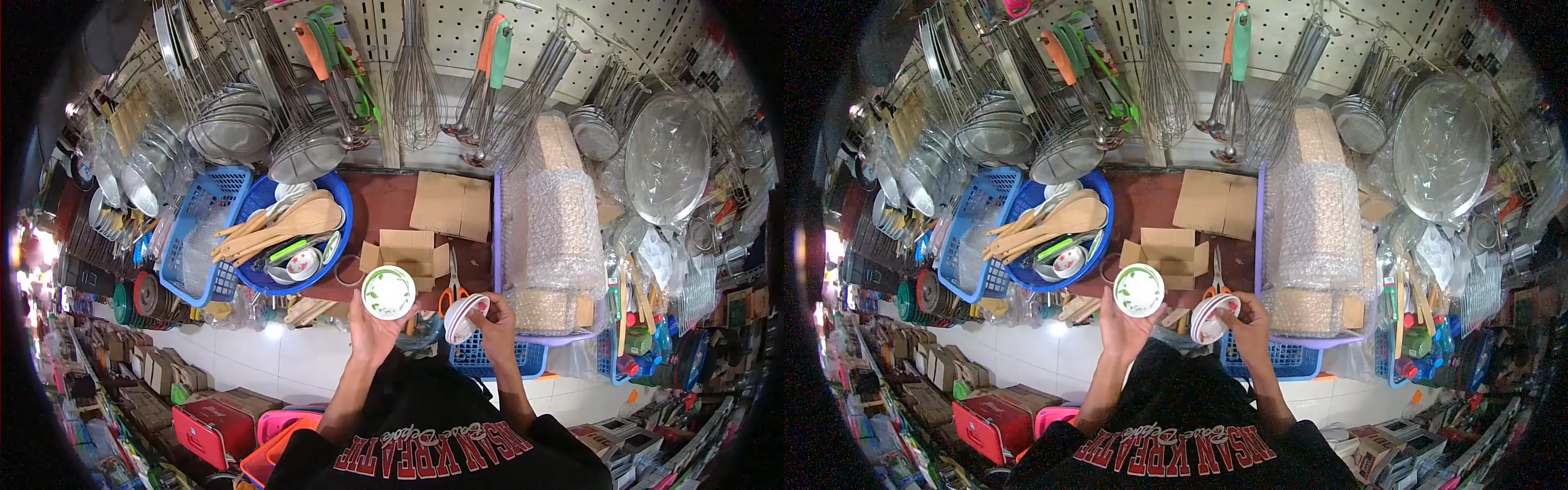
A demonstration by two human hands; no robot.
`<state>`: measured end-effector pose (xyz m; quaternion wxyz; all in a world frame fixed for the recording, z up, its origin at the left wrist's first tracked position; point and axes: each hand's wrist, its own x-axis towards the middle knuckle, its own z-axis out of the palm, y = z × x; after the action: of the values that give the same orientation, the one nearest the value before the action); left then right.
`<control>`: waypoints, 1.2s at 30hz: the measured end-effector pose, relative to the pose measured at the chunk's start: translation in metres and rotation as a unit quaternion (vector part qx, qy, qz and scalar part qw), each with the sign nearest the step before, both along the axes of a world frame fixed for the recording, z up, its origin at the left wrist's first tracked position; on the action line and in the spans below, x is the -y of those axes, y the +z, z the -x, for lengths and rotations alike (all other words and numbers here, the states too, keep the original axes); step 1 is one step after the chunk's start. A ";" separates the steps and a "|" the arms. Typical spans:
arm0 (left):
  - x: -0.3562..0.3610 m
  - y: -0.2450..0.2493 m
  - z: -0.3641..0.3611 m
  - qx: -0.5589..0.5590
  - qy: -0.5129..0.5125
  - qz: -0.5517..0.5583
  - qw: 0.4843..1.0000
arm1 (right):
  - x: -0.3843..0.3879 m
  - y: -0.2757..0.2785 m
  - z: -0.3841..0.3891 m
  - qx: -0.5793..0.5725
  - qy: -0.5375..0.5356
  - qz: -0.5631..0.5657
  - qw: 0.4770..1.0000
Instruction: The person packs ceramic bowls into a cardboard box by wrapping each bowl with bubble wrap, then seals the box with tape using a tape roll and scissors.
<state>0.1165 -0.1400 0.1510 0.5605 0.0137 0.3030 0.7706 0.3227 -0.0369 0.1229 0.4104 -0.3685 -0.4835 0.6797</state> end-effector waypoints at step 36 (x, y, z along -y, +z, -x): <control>0.009 -0.021 0.031 -0.083 -0.215 -0.016 0.973 | 0.040 0.027 0.084 0.062 -0.088 -0.103 0.989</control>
<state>0.0857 -0.1493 0.1296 0.6856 0.1508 0.3261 0.6332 0.2385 -0.0766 0.1499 0.4739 -0.4067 -0.5410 0.5633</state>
